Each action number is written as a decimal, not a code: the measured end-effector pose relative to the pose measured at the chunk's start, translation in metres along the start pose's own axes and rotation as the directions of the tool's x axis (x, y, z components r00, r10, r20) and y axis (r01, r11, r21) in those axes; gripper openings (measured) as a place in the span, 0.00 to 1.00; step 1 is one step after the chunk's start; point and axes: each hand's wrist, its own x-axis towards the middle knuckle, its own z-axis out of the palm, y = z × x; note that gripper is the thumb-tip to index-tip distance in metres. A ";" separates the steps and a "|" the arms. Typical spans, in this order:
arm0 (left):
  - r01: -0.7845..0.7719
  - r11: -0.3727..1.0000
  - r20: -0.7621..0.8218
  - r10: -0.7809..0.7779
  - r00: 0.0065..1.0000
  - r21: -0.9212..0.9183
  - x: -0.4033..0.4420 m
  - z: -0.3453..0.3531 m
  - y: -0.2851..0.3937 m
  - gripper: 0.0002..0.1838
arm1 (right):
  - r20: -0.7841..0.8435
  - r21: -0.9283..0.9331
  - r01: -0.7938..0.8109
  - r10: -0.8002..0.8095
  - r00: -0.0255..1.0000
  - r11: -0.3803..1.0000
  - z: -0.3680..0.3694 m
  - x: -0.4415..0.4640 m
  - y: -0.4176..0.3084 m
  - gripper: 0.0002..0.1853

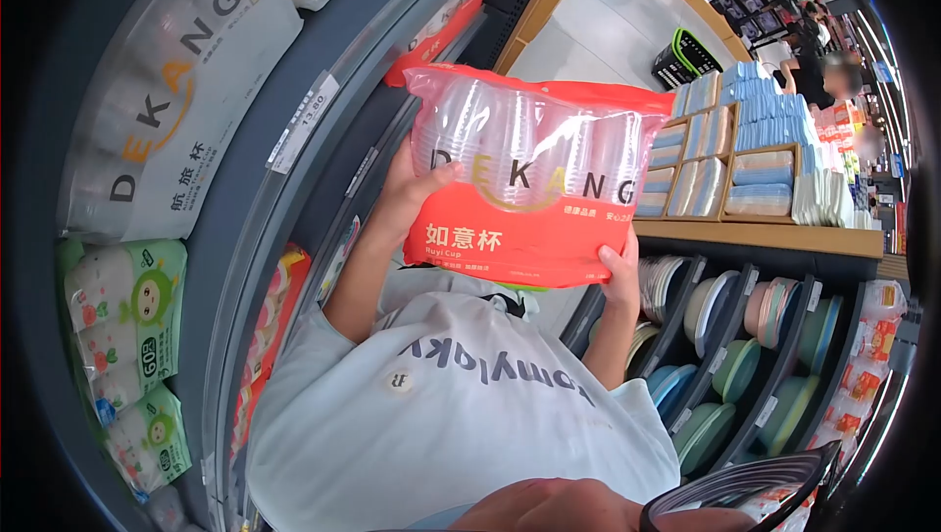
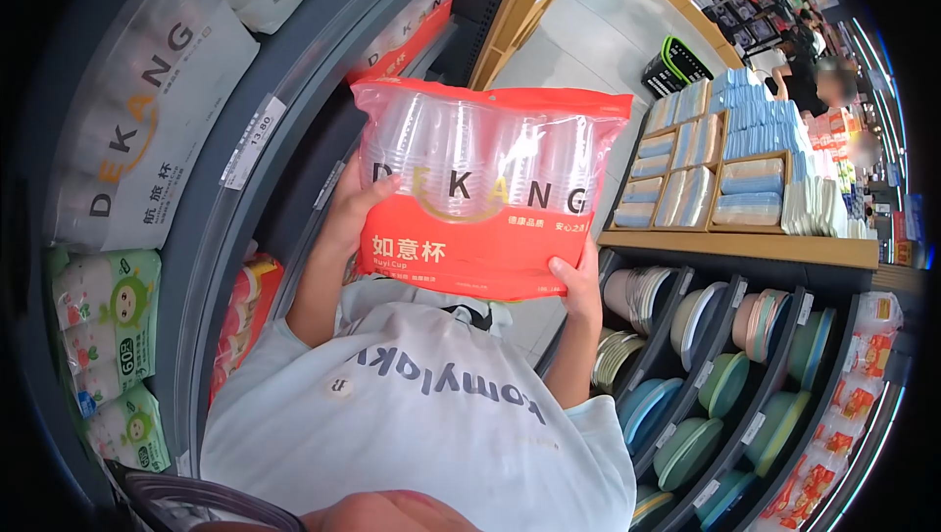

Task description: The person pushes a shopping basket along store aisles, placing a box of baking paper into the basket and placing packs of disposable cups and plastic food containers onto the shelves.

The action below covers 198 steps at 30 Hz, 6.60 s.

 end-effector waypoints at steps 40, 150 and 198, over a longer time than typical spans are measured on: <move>0.376 0.907 0.435 -0.266 0.860 -0.188 0.036 -0.025 -0.137 0.54 | 0.511 0.143 0.385 -0.401 0.761 0.912 0.039 -0.012 -0.025 0.53; 0.454 0.228 -0.449 0.758 0.472 0.861 -0.057 -0.307 -0.144 0.25 | 0.137 -0.934 -0.114 0.635 0.761 0.337 -0.044 -0.031 0.205 0.47; -0.797 -0.153 -0.172 0.936 -0.306 0.585 -0.086 0.032 0.036 0.48 | 0.148 -0.978 -0.047 0.840 0.522 0.202 -0.074 -0.010 0.328 0.27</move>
